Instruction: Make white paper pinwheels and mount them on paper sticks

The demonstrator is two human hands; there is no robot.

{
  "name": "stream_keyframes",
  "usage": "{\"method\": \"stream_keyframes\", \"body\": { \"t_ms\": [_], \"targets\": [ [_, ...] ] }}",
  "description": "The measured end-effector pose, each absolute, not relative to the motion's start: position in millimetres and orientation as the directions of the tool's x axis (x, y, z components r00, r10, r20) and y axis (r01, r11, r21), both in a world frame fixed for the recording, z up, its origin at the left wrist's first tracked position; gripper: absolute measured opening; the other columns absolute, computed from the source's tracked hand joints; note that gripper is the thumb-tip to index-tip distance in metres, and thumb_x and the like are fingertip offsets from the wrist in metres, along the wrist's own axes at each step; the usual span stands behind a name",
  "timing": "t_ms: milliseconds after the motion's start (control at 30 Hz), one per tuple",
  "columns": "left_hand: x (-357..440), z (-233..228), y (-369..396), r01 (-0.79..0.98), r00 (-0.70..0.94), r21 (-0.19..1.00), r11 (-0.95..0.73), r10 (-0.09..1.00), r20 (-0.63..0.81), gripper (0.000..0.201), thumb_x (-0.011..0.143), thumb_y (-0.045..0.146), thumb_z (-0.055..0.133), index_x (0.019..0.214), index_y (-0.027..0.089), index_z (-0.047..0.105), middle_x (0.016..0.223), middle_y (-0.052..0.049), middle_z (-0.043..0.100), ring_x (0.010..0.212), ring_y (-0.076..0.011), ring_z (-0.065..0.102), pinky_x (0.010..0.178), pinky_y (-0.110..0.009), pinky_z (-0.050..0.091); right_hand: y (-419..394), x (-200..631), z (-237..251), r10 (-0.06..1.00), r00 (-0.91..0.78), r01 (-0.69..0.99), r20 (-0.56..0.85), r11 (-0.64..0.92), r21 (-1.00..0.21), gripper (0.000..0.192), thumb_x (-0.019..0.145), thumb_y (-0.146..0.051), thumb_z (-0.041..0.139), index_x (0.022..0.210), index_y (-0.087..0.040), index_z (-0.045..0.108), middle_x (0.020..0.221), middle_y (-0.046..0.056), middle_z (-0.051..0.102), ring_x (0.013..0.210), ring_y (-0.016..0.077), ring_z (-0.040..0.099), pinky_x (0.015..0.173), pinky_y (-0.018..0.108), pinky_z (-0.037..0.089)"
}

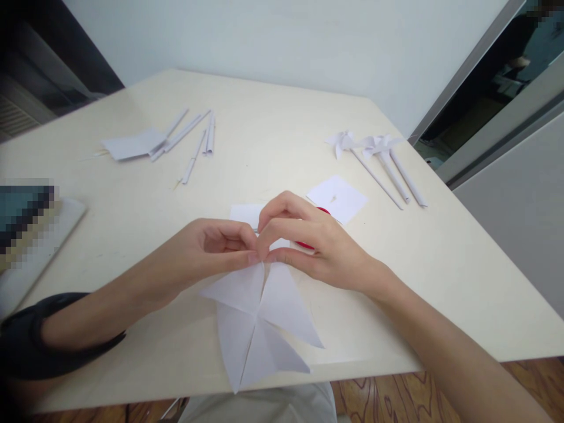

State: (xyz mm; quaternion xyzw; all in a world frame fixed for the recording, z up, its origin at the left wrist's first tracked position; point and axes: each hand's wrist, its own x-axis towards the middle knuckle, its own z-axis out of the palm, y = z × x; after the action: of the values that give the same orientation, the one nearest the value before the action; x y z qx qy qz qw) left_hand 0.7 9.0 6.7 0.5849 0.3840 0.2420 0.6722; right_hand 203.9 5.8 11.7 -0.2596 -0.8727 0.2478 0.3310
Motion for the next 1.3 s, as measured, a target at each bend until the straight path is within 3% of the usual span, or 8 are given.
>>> {"method": "stream_keyframes", "body": {
  "t_ms": [433, 633, 767, 933, 1300],
  "targets": [
    [0.8, 11.7, 8.9, 0.206, 0.593, 0.965, 0.16, 0.765, -0.253, 0.012, 0.077, 0.03, 0.062, 0.073, 0.019, 0.066, 0.077, -0.001, 0.068, 0.075, -0.0151, 0.063, 0.065, -0.024, 0.048, 4.9, 206.1, 11.5, 0.607, -0.671, 0.332, 0.426, 0.76, -0.559, 0.007, 0.084, -0.015, 0.056, 0.084, -0.02, 0.061, 0.092, 0.004, 0.05, 0.081, 0.013, 0.051, 0.069, 0.028, 0.044],
    [0.6, 8.1, 5.4, 0.163, 0.537, 0.986, 0.018, 0.837, -0.104, 0.01, 0.078, 0.026, 0.06, 0.073, 0.02, 0.066, 0.076, 0.001, 0.069, 0.074, -0.0138, 0.064, 0.065, -0.022, 0.049, 1.7, 202.3, 10.9, 0.634, -0.612, 0.387, 0.473, 0.761, -0.52, 0.008, 0.084, -0.015, 0.054, 0.087, -0.02, 0.058, 0.09, 0.005, 0.052, 0.081, 0.0152, 0.052, 0.068, 0.03, 0.044],
    [0.8, 7.2, 2.8, 0.201, 0.501, 0.969, -0.14, 0.865, 0.021, 0.009, 0.08, 0.025, 0.06, 0.076, 0.02, 0.067, 0.077, 0.003, 0.069, 0.075, -0.0116, 0.062, 0.068, -0.018, 0.047, 0.1, 200.6, 12.4, 0.663, -0.597, 0.424, 0.453, 0.739, -0.523, 0.005, 0.083, -0.016, 0.056, 0.086, -0.019, 0.058, 0.089, 0.005, 0.053, 0.08, 0.0154, 0.052, 0.069, 0.03, 0.044],
    [1.4, 9.1, 2.8, 0.296, 0.476, 0.924, -0.24, 0.876, 0.074, 0.012, 0.082, 0.023, 0.057, 0.078, 0.02, 0.068, 0.08, 0.002, 0.07, 0.077, -0.0127, 0.061, 0.07, -0.02, 0.046, 0.3, 199.1, 14.3, 0.694, -0.578, 0.471, 0.429, 0.713, -0.519, 0.006, 0.082, -0.015, 0.055, 0.085, -0.018, 0.058, 0.088, 0.004, 0.053, 0.08, 0.0145, 0.052, 0.068, 0.029, 0.045],
    [-0.6, 10.3, 2.7, 0.333, 0.432, 0.922, -0.198, 0.901, 0.037, 0.014, 0.081, 0.031, 0.059, 0.076, 0.023, 0.069, 0.074, 0.003, 0.071, 0.069, -0.0131, 0.062, 0.06, -0.019, 0.045, 0.4, 199.1, 13.1, 0.719, -0.537, 0.522, 0.442, 0.695, -0.495, 0.001, 0.083, -0.018, 0.057, 0.083, -0.019, 0.057, 0.087, 0.003, 0.054, 0.078, 0.0139, 0.053, 0.069, 0.029, 0.044]
  ]
}}
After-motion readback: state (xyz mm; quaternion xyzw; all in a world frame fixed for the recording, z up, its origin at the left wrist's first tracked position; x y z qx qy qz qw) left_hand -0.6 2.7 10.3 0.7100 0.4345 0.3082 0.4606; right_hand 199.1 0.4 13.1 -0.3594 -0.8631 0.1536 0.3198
